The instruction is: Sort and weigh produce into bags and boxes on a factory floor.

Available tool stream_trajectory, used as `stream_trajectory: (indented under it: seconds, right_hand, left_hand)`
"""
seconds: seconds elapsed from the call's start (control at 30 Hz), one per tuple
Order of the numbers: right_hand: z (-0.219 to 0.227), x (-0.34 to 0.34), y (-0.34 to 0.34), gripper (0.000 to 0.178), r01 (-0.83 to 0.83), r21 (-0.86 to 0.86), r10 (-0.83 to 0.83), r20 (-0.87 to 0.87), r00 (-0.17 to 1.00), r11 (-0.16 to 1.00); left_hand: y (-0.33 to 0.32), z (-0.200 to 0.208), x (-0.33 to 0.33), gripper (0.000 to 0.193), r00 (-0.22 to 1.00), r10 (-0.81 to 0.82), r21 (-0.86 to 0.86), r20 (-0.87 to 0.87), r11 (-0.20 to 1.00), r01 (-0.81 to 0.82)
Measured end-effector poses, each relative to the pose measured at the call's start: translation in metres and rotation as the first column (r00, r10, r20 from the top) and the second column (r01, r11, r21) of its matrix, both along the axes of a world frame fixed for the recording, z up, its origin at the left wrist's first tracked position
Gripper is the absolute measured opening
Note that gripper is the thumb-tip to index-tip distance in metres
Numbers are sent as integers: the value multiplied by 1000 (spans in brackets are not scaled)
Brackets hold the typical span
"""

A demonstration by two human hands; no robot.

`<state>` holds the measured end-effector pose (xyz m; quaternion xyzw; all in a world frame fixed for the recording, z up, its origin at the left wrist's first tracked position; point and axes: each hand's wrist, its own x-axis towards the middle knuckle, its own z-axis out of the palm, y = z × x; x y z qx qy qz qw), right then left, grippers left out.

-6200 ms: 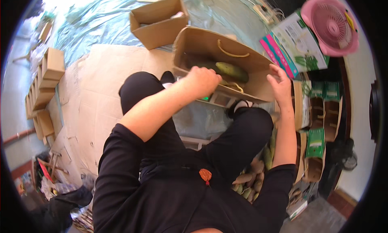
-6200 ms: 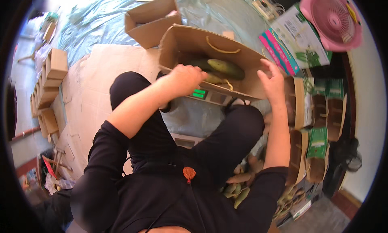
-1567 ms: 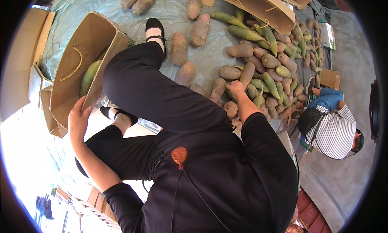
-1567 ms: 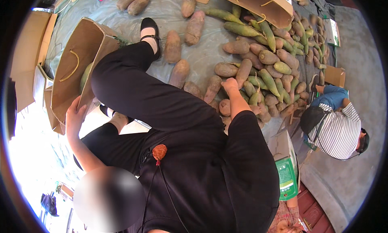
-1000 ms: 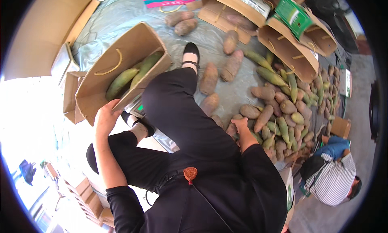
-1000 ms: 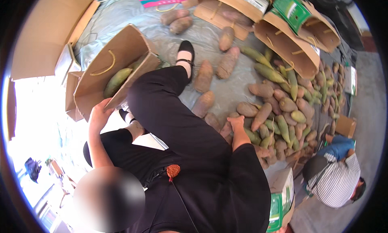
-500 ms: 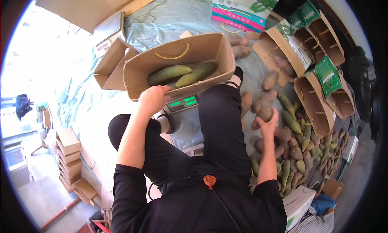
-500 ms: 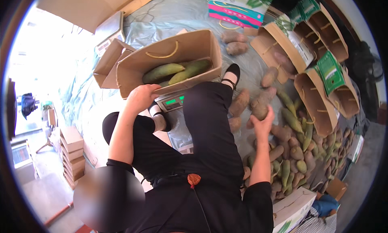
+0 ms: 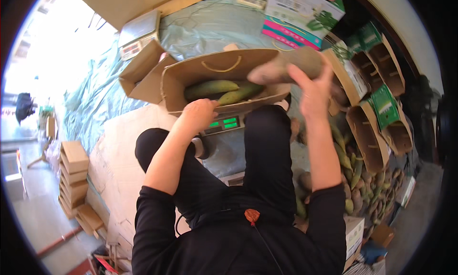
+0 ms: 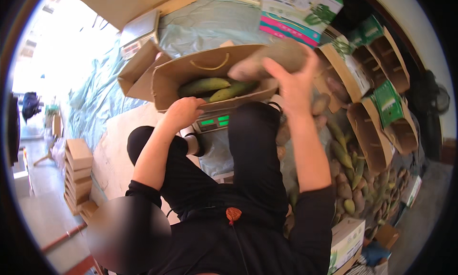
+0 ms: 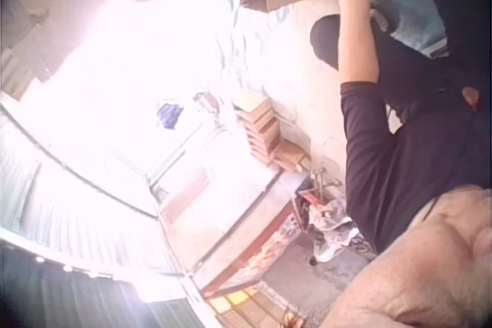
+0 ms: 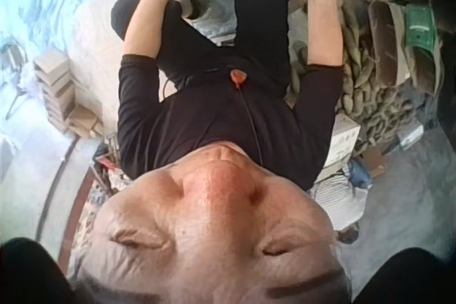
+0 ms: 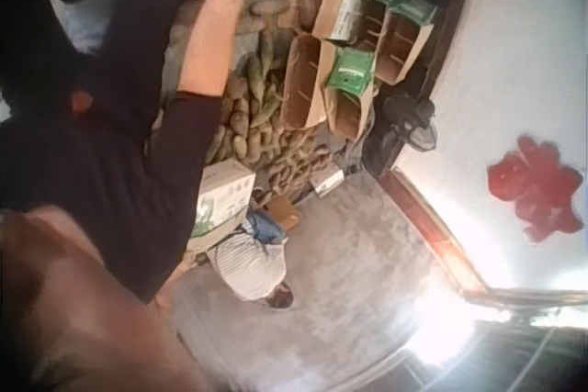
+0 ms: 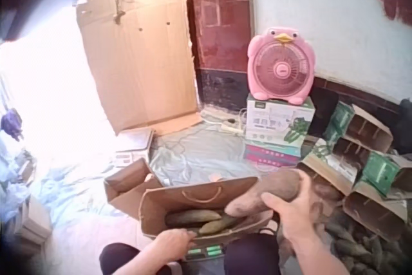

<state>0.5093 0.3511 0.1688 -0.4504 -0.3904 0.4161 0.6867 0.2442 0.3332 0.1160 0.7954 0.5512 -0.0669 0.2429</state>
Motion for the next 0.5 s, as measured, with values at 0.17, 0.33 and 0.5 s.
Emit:
stream_trajectory:
  seconds: [0.17,0.33,0.5]
  right_hand:
    - [-69,-12,34,54,75,-21,-54,502,863,997]
    - [-82,30,-21,39,250,-42,-195,504,841,967]
    - [-177,90,-104,31,462,-224,-282,547,788,858]
  left_hand:
    - [3,-6,-6,28,998,-47,47,43,998,45]
    - [7,-5,-5,28,996,-69,34,58,997,67]
    - [3,15,14,29,998,-47,-1,52,999,47]
